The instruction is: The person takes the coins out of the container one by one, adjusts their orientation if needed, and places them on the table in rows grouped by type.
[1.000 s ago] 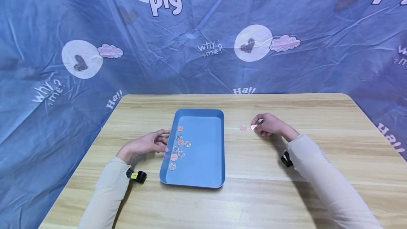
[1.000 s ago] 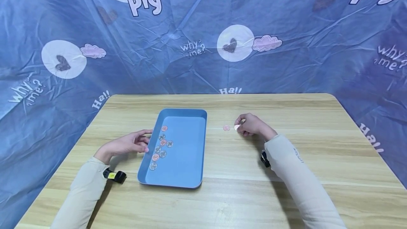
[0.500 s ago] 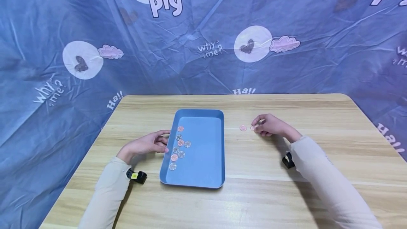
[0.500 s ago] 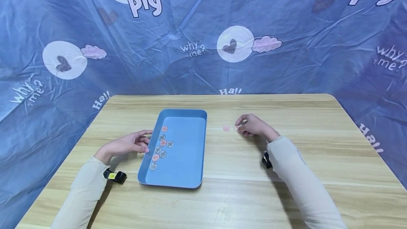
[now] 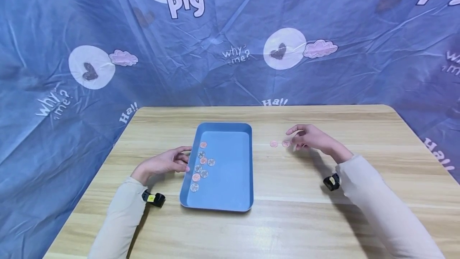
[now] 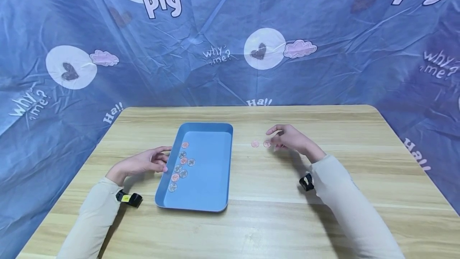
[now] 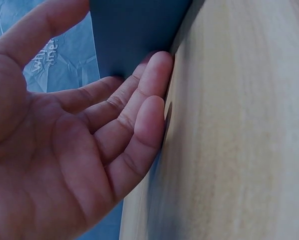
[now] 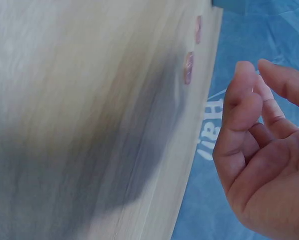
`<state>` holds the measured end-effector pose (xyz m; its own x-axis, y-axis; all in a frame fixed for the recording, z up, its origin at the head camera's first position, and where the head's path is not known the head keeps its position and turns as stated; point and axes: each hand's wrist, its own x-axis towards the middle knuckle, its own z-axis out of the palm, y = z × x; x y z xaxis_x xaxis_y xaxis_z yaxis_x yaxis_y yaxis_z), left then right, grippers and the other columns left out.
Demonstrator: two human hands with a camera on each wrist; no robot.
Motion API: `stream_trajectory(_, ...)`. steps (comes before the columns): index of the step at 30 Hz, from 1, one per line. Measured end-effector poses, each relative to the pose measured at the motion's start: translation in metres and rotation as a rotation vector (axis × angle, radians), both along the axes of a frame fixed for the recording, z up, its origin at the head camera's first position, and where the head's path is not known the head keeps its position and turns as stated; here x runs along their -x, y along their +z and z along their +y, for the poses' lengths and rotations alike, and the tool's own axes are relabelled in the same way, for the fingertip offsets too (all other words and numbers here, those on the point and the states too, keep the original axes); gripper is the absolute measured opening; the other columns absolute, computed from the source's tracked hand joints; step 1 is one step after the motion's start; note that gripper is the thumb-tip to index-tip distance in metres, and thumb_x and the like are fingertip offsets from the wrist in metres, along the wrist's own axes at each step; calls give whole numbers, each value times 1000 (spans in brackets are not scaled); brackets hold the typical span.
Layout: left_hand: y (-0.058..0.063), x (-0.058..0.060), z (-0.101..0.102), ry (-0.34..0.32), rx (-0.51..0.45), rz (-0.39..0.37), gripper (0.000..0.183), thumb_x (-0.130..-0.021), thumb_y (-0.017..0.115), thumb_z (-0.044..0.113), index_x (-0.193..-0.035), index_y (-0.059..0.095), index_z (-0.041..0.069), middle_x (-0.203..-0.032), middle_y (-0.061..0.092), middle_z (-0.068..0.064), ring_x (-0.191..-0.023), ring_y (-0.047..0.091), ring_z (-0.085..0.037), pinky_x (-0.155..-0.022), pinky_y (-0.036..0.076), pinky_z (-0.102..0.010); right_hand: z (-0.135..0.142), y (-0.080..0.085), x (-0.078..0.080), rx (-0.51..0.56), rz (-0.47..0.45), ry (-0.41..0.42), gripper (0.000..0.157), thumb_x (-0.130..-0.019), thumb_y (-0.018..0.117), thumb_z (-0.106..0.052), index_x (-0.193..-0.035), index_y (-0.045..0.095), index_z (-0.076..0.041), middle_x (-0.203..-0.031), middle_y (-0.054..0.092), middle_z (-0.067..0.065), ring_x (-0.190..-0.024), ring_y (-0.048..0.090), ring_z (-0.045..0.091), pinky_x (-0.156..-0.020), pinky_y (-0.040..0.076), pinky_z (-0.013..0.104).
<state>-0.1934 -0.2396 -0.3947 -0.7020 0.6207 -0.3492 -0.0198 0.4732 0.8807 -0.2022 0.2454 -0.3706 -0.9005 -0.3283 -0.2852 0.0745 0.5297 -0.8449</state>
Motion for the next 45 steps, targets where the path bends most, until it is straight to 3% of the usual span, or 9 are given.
stream_trajectory(9,0,-2,-1,2,-5,-2,83,-89,69,17,-151,17,-3,-117,58,-20,-99,63,-13,-86,49,-22,-7,9,-8,118,-21,-25,47,-94,58,-14,-133,43,5,-96,71,6,-77,63,15,-66,51,27)
stream_trajectory(18,1,-1,0,-8,-5,11,82,-89,68,15,-151,17,-5,-117,58,-23,-98,63,-13,-85,49,-21,-24,15,-15,255,-56,9,46,-95,55,-11,-134,40,7,-94,66,0,-77,60,11,-64,47,22)
stream_trajectory(31,3,-2,0,-10,-6,5,83,-89,68,16,-151,16,-5,-120,57,-26,-98,63,-14,-84,50,-22,-62,29,-24,289,-115,101,44,-95,56,-11,-133,43,4,-92,66,-2,-80,61,16,-65,46,22)
stream_trajectory(45,2,-2,-1,-15,-3,17,83,-89,69,17,-150,17,-5,-118,57,-25,-98,62,-14,-81,50,-22,-112,22,-31,280,-179,184,46,-92,60,-14,-132,46,5,-90,66,1,-71,60,12,-61,42,23)
